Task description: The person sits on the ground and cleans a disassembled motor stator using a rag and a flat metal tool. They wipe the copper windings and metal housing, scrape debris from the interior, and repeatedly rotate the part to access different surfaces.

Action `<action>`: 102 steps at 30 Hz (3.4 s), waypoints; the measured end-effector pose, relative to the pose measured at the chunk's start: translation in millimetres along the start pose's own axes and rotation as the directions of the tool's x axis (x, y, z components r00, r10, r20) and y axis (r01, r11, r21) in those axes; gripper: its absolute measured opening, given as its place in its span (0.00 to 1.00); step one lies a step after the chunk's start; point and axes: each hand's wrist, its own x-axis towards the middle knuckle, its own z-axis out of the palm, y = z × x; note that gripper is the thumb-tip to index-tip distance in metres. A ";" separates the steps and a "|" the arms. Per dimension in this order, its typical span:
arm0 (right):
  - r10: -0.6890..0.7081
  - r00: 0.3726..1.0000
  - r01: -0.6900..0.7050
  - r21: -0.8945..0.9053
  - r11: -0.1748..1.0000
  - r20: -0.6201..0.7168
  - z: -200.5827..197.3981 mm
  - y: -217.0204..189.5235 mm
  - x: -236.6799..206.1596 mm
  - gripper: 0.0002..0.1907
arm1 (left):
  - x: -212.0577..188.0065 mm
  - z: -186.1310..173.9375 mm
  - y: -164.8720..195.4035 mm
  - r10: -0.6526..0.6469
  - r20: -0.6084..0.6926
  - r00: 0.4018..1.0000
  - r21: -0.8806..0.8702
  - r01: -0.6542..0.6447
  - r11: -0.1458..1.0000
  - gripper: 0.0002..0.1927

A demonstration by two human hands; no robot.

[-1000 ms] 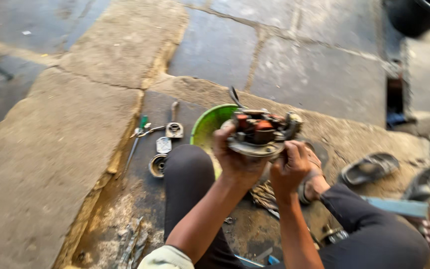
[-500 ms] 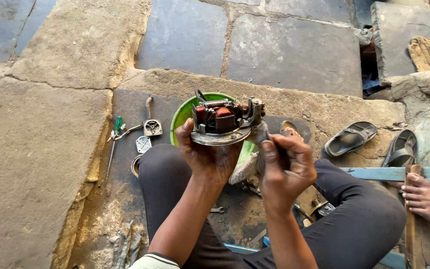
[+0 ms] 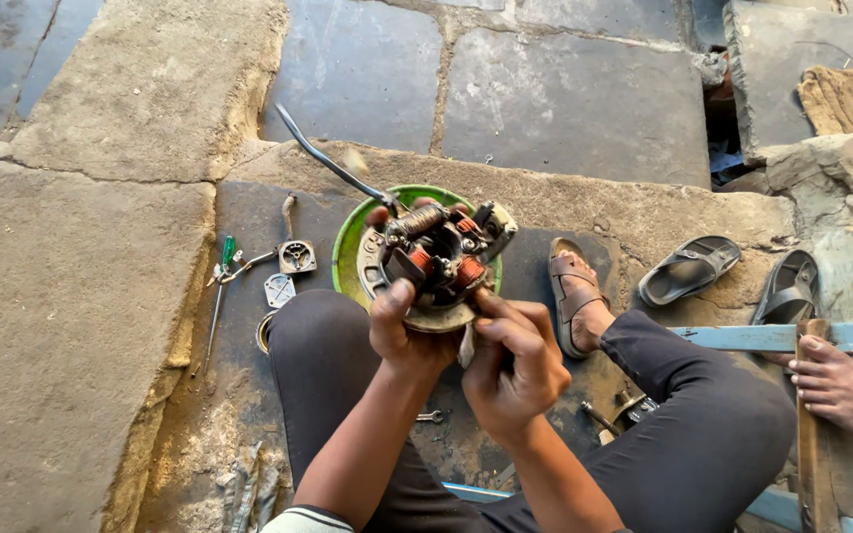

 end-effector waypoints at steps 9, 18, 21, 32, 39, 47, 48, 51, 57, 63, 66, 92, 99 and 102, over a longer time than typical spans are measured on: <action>0.112 0.993 -0.115 0.209 0.971 0.026 3.3 -1.5 -16.9 0.13 | -1.4 -12.2 8.6 0.015 0.043 0.999 0.042 -0.017 0.999 0.45; 0.286 0.958 -0.243 0.462 0.853 -0.022 -15.0 18.4 -4.8 0.16 | 0.7 -14.3 4.5 -0.036 0.092 0.995 0.148 0.023 0.989 0.38; 0.386 0.909 -0.416 0.438 0.797 0.159 -34.6 12.5 -4.8 0.14 | -0.3 -11.0 1.2 -0.100 -0.019 0.995 0.171 0.102 0.980 0.35; -0.090 0.975 0.097 -0.026 0.995 0.202 -41.6 -32.1 25.1 0.13 | 1.1 -2.8 5.4 -0.077 -0.069 0.995 0.315 0.095 0.944 0.37; -0.118 0.979 0.115 0.029 0.993 0.166 -46.7 -39.4 35.0 0.12 | 0.9 3.8 10.9 -0.078 -0.075 0.994 0.374 0.101 0.922 0.39; 0.026 0.984 -0.038 0.063 0.997 0.178 -41.8 -46.0 29.4 0.13 | -1.3 9.3 18.9 -0.138 -0.128 0.982 0.601 0.187 0.777 0.36; 0.041 0.984 -0.052 0.056 0.997 0.175 -40.5 -47.6 29.5 0.13 | -1.5 9.4 19.4 -0.143 -0.117 0.983 0.619 0.185 0.763 0.35; 0.085 0.986 -0.089 0.023 0.996 0.144 -39.2 -53.8 31.9 0.13 | -3.8 8.7 18.0 -0.140 -0.057 0.988 0.737 0.137 0.662 0.36; 0.202 0.968 -0.198 -0.042 0.979 0.148 -45.6 -56.7 44.6 0.11 | -8.9 -1.7 3.0 -0.131 0.000 0.991 0.820 0.075 0.567 0.33; 0.253 0.952 -0.224 -0.170 0.960 0.173 -45.6 -42.8 57.3 0.08 | -15.2 -12.0 -13.9 -0.023 0.224 0.974 0.919 -0.204 0.338 0.27; 0.276 0.941 -0.254 -0.129 0.958 0.197 -40.7 -31.8 57.9 0.08 | -18.9 -12.9 -26.6 -0.023 0.168 0.985 0.924 -0.149 0.352 0.30; 0.196 0.932 -0.181 -0.075 0.981 0.305 -65.9 -50.8 45.3 0.18 | 3.5 -2.1 -8.5 0.003 -0.146 0.989 0.913 0.134 0.385 0.29; 0.266 0.925 -0.260 -0.058 0.964 0.273 -74.8 -47.0 51.8 0.11 | -5.2 14.1 -9.9 0.040 0.258 0.965 0.932 -0.260 0.251 0.31; 0.257 0.919 -0.214 -0.168 0.962 0.299 -73.7 -40.4 66.3 0.08 | -9.0 22.8 -6.8 0.011 0.379 0.925 0.912 -0.376 0.166 0.31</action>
